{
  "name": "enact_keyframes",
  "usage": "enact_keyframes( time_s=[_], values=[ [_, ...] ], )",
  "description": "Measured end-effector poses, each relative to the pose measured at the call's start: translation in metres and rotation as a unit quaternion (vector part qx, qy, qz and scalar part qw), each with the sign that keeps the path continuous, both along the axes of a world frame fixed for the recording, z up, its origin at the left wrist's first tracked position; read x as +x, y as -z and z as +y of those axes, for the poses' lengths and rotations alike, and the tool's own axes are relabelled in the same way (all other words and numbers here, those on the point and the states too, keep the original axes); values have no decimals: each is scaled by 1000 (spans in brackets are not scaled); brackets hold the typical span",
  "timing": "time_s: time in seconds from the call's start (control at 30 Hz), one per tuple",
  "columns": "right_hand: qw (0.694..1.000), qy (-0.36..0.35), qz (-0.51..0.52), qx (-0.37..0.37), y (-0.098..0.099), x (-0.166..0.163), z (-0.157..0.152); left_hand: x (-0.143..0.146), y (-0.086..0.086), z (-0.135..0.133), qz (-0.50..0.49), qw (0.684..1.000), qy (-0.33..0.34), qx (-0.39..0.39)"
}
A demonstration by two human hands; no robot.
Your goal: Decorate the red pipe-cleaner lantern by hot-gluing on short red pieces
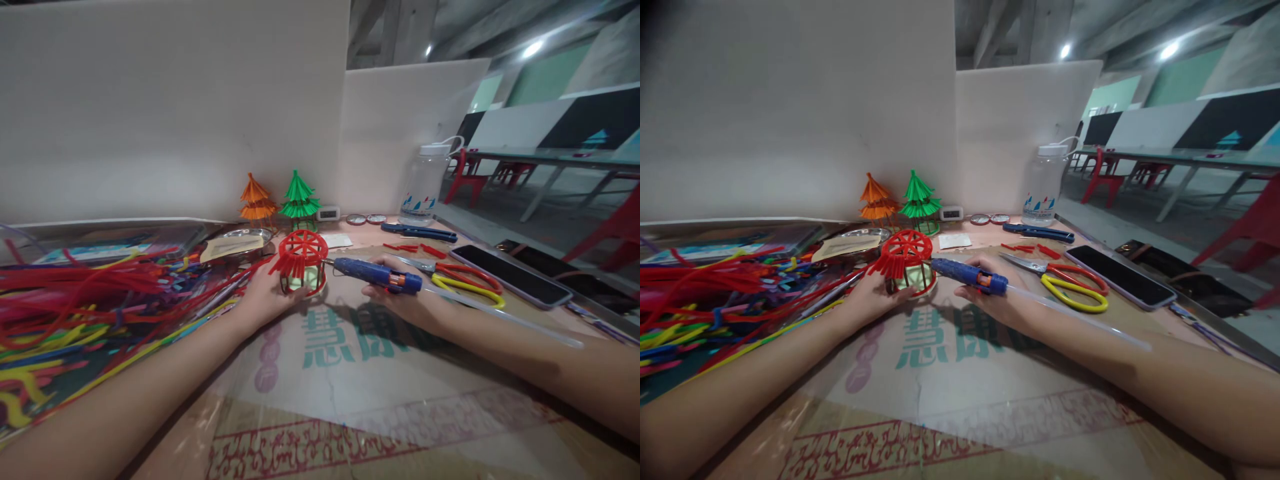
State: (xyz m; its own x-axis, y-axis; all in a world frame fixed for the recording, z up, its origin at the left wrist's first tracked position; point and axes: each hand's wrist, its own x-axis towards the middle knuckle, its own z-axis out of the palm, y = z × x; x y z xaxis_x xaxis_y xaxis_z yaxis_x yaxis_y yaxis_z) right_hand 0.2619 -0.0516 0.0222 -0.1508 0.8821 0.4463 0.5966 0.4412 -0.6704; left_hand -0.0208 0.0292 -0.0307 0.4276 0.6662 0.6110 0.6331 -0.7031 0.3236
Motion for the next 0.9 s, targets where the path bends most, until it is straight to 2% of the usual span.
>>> enact_keyframes(
  time_s=[0.2, 0.33, 0.6, 0.9],
  values=[
    [999, 9, 33, -22, 3, 0, 1, 1, -5, -4, 29, 999, 12, 42],
    [1000, 1, 19, 1, 3, 1, 2, 3, -7, -6, 26, 998, 21, 56],
    [1000, 7, 8, 20, 2, 1, 1, 5, -12, -10, 16, 998, 37, 50],
    [1000, -1, 2, 9, 2, 2, 0, 2, -5, -4, 23, 999, 11, 27]
  ],
)
